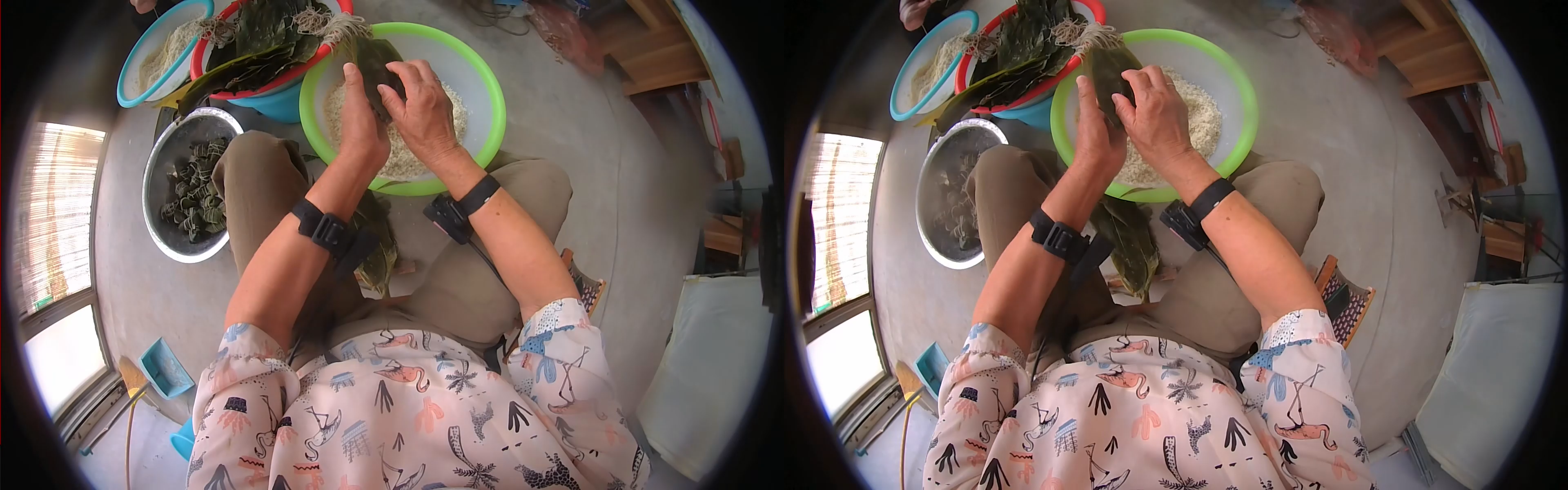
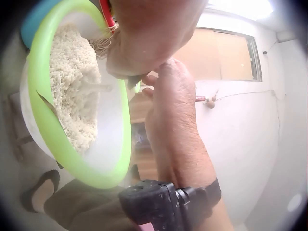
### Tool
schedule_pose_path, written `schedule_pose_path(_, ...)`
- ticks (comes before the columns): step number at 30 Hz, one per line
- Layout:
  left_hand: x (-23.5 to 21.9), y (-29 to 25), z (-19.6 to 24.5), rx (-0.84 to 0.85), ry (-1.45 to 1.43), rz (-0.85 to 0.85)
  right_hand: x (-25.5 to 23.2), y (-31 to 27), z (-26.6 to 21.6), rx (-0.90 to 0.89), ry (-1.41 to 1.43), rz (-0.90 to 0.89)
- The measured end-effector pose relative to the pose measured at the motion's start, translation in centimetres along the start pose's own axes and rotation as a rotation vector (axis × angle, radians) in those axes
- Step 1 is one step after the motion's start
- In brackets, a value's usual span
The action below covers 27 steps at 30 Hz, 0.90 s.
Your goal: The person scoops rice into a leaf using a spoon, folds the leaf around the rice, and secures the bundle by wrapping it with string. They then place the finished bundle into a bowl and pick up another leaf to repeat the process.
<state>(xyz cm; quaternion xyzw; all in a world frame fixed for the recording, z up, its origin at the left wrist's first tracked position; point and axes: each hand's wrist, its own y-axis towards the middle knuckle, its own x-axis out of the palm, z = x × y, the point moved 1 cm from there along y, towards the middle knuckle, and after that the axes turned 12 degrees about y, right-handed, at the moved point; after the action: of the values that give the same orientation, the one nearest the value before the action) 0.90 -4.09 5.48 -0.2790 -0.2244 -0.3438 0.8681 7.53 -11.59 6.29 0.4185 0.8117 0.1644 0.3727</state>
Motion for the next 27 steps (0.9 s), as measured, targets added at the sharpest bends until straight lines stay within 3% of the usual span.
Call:
schedule_pose_path(4, -1.2, 2.0, -1.6, 0.043, 0.241, -0.04, 0.1, 0.2, 0.0, 0.019, -0.05, 0.004)
schedule_pose_path(11, -0.9, 1.5, -1.4, 0.059, 0.273, 0.083, 0.6, -0.1, 0.9, 0.02, 0.056, 0.008)
schedule_pose_path(13, -1.5, 2.4, -1.8, 0.187, 0.293, 0.078, 0.7, -0.2, 1.4, 0.086, 0.185, -0.002)
schedule_pose_path(16, -1.8, 3.3, -2.1, 0.222, 0.237, 0.078, 1.0, -0.4, 1.3, 0.168, 0.324, 0.029)
schedule_pose_path(27, -1.8, 2.7, -1.1, 0.233, 0.2, 0.122, 1.7, -1.0, 1.2, 0.137, 0.289, 0.067)
